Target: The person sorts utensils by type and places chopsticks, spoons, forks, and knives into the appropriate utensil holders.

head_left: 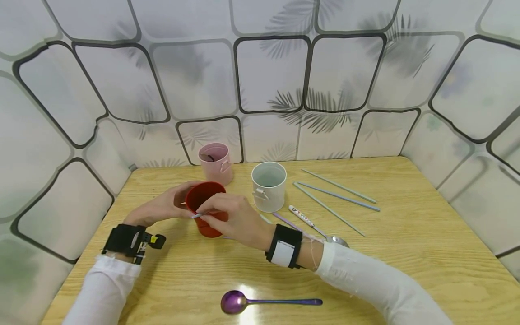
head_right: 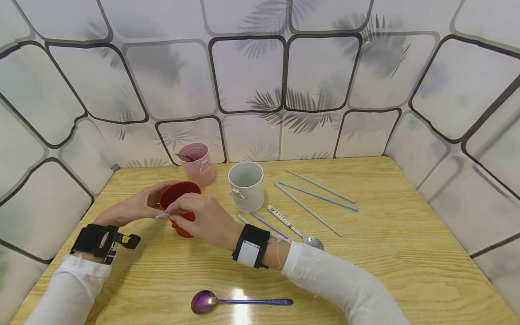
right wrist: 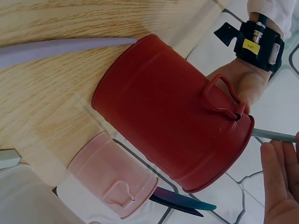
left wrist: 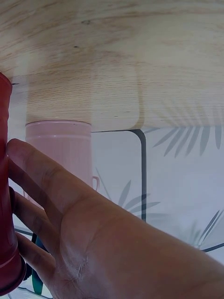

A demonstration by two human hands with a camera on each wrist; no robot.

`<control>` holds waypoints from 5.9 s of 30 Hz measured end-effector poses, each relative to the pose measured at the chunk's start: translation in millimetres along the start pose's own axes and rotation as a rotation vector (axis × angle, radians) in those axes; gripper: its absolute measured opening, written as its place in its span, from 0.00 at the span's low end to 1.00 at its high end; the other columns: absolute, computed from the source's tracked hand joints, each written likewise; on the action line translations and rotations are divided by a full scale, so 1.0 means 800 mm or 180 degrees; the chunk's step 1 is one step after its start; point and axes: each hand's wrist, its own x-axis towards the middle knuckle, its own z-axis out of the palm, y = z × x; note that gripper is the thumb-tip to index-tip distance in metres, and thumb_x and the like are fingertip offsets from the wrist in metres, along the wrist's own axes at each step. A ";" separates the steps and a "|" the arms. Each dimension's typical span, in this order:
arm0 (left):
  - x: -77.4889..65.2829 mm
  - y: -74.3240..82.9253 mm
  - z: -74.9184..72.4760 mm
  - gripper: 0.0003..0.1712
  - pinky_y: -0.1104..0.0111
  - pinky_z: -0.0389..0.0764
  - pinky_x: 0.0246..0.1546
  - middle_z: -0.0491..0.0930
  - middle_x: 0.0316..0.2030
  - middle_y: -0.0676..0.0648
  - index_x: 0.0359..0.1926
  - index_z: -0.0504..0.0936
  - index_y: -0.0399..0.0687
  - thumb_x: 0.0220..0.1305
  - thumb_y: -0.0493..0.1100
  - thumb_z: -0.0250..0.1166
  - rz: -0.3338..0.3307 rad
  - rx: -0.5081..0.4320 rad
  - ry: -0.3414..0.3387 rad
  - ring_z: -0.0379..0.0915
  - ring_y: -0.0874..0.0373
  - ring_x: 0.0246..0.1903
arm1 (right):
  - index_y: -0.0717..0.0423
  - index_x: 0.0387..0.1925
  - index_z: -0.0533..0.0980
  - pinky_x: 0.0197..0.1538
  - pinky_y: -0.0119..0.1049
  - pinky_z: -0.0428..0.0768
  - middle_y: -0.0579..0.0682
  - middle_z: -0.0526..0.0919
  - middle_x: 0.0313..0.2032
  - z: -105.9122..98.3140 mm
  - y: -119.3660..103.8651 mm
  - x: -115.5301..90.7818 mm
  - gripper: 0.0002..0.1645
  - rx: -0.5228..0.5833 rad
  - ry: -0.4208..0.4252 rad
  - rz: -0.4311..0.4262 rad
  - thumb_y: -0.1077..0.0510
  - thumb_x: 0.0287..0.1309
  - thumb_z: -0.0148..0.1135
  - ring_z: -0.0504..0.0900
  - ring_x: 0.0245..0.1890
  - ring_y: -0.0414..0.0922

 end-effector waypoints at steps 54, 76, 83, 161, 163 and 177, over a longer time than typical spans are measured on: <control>-0.003 0.003 0.000 0.46 0.65 0.77 0.60 0.69 0.70 0.36 0.77 0.60 0.41 0.63 0.34 0.73 0.0147 -0.0181 -0.0099 0.69 0.49 0.67 | 0.62 0.46 0.87 0.47 0.37 0.86 0.54 0.90 0.44 -0.236 0.067 -0.083 0.12 -0.1036 0.1392 0.0966 0.71 0.59 0.72 0.89 0.43 0.50; -0.002 0.007 0.002 0.47 0.66 0.76 0.61 0.70 0.70 0.39 0.77 0.61 0.44 0.62 0.34 0.74 0.0089 -0.0193 -0.0067 0.68 0.48 0.67 | 0.68 0.50 0.84 0.49 0.56 0.82 0.67 0.87 0.44 -0.272 0.160 -0.130 0.15 -0.1464 0.0233 0.2778 0.62 0.66 0.67 0.85 0.43 0.61; -0.001 0.005 0.001 0.47 0.65 0.77 0.60 0.70 0.70 0.38 0.77 0.61 0.43 0.62 0.34 0.74 0.0097 -0.0202 -0.0090 0.67 0.44 0.67 | 0.71 0.49 0.84 0.50 0.57 0.81 0.67 0.87 0.44 -0.270 0.185 -0.140 0.16 -0.1457 -0.0187 0.2958 0.63 0.64 0.69 0.84 0.45 0.63; 0.000 0.002 -0.002 0.47 0.57 0.78 0.61 0.68 0.71 0.36 0.78 0.60 0.42 0.63 0.34 0.73 0.0138 -0.0158 -0.0118 0.64 0.39 0.69 | 0.68 0.39 0.82 0.43 0.54 0.81 0.64 0.85 0.36 -0.273 0.149 -0.086 0.08 -0.1881 -0.0469 0.2441 0.71 0.63 0.58 0.84 0.37 0.59; 0.000 0.002 -0.002 0.47 0.56 0.78 0.61 0.68 0.71 0.36 0.78 0.60 0.42 0.62 0.34 0.73 0.0139 -0.0162 -0.0115 0.63 0.37 0.69 | 0.68 0.40 0.82 0.43 0.53 0.81 0.63 0.85 0.36 -0.271 0.139 -0.081 0.08 -0.1873 -0.0406 0.2386 0.70 0.63 0.58 0.84 0.36 0.58; 0.000 0.003 -0.001 0.47 0.62 0.77 0.61 0.68 0.71 0.36 0.78 0.59 0.41 0.63 0.34 0.73 0.0144 -0.0220 -0.0113 0.64 0.40 0.69 | 0.62 0.41 0.81 0.40 0.46 0.81 0.56 0.86 0.34 -0.248 0.069 -0.040 0.03 -0.1630 0.0113 0.1877 0.67 0.66 0.63 0.84 0.35 0.51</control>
